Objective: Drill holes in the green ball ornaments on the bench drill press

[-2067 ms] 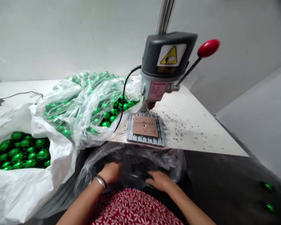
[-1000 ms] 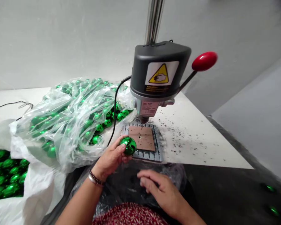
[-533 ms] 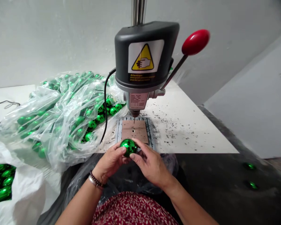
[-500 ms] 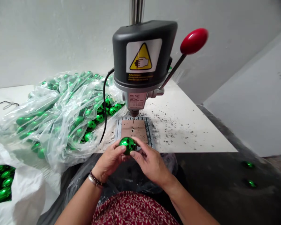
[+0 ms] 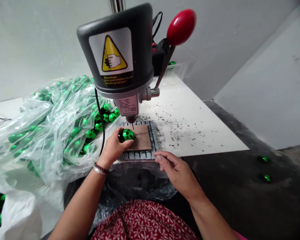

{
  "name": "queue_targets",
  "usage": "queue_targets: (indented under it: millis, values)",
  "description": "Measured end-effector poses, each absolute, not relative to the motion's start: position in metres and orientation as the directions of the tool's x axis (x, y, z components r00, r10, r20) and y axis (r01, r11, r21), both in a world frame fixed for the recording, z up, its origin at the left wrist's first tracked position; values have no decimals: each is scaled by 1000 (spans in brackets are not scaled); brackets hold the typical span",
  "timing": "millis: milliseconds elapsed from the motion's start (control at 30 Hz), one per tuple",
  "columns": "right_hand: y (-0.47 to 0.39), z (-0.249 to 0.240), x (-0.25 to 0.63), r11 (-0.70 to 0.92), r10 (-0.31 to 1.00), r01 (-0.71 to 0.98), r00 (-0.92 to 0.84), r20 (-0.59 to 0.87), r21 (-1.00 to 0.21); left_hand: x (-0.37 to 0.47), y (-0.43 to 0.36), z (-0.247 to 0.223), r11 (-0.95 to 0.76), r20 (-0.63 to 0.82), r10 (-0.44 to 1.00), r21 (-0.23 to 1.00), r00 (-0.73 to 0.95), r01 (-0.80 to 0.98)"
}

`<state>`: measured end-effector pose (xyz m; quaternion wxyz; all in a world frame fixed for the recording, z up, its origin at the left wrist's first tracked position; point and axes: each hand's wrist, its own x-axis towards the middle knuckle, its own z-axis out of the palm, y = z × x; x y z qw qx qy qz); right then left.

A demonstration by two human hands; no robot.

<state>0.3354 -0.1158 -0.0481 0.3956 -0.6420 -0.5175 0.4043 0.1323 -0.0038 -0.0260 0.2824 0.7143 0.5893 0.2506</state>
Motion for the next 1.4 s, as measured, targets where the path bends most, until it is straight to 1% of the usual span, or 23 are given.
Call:
queue_targets:
  millis: [200,333,400,500,633,733,833,900,1000,1200,1300,1400]
  values:
    - [-111,-44,338,-122,988,377,133,-76,-918,137,2,-21,-306,99,946,588,309,749]
    - [-101,-41,339,-70,994,429,105,-27,-901,142,7,-22,-360,128,928,547,349,756]
    - [-91,-39,337,5,996,474,78,47,-880,144,8,-23,-369,116,921,568,372,736]
    - [-67,-35,331,106,990,539,18,138,-835,143,10,-26,-352,97,918,643,384,680]
    - [-38,-32,318,153,988,572,-72,137,-806,141,9,-29,-342,95,898,765,431,545]
    - [-30,-33,313,137,991,586,-87,106,-799,142,8,-31,-295,73,907,813,415,502]
    - [-31,-37,313,86,996,588,-64,60,-804,145,9,-32,-215,25,937,826,348,521]
    - [-32,-38,314,53,999,581,-39,37,-812,146,10,-34,-201,21,943,830,331,520]
    - [-31,-40,316,37,999,557,-21,31,-830,147,12,-35,-212,28,935,845,354,491]
    - [-30,-45,316,58,998,514,-38,45,-856,144,15,-37,-142,-40,924,888,380,438]
    - [-33,-46,314,56,998,530,-13,58,-846,142,17,-37,-145,-38,918,894,395,423]
    - [-31,-43,316,44,999,556,-7,48,-830,140,21,-34,-165,-47,892,893,450,419]
